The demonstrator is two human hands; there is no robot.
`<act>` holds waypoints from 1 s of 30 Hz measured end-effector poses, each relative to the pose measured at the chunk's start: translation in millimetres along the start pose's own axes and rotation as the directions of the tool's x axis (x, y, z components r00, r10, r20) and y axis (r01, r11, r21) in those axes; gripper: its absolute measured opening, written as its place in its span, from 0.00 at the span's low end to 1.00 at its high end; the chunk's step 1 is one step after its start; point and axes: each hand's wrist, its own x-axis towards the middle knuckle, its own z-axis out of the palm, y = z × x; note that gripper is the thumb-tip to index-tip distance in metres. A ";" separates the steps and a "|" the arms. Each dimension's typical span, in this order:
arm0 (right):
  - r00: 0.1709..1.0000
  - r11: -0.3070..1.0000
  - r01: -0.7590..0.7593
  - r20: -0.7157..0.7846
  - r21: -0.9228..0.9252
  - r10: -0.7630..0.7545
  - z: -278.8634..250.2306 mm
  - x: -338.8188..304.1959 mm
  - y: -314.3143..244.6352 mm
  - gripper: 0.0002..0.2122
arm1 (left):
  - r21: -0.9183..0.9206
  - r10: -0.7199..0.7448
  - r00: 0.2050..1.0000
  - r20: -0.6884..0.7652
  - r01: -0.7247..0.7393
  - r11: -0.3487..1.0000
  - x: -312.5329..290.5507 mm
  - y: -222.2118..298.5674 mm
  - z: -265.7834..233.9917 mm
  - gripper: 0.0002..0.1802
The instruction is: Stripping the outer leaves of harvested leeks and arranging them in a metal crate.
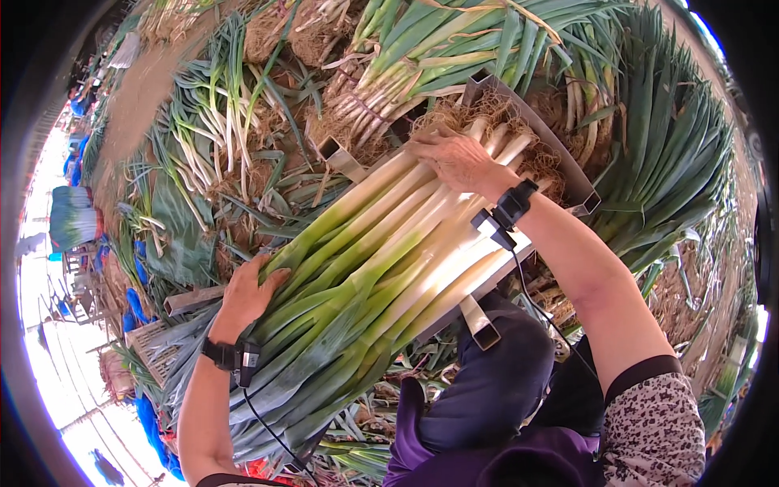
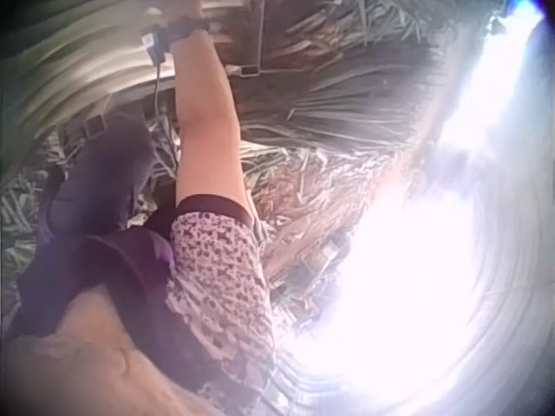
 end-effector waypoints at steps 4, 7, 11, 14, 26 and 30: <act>1.000 0.998 -0.005 0.018 -0.056 0.006 0.1 4.2 -9.9 0.15 | 0.071 0.097 0.992 -0.084 -0.091 0.993 3.0 -9.4 6.5 0.29; 0.980 0.980 0.200 0.001 0.016 -0.200 3.9 -3.9 -13.5 0.15 | 0.143 0.114 0.986 -0.124 -0.096 0.985 -0.2 2.3 13.6 0.28; 0.978 0.980 0.197 -0.068 0.007 -0.196 9.9 -5.3 -11.2 0.14 | 0.180 0.120 0.985 -0.121 -0.097 0.979 -2.9 11.0 13.8 0.28; 0.989 0.993 0.118 -0.092 0.027 -0.116 10.3 -9.2 -7.1 0.13 | 0.130 0.058 0.998 -0.029 -0.054 0.990 7.5 19.6 13.0 0.25; 0.977 0.991 -0.127 0.168 -0.041 0.132 10.2 18.1 -7.2 0.09 | -0.106 0.105 0.974 0.200 -0.085 0.991 46.7 2.8 5.1 0.23; 0.957 0.985 -0.138 0.242 -0.105 0.160 -6.2 16.4 -12.3 0.09 | -0.137 0.185 0.942 0.281 -0.151 0.979 54.6 -12.3 19.1 0.22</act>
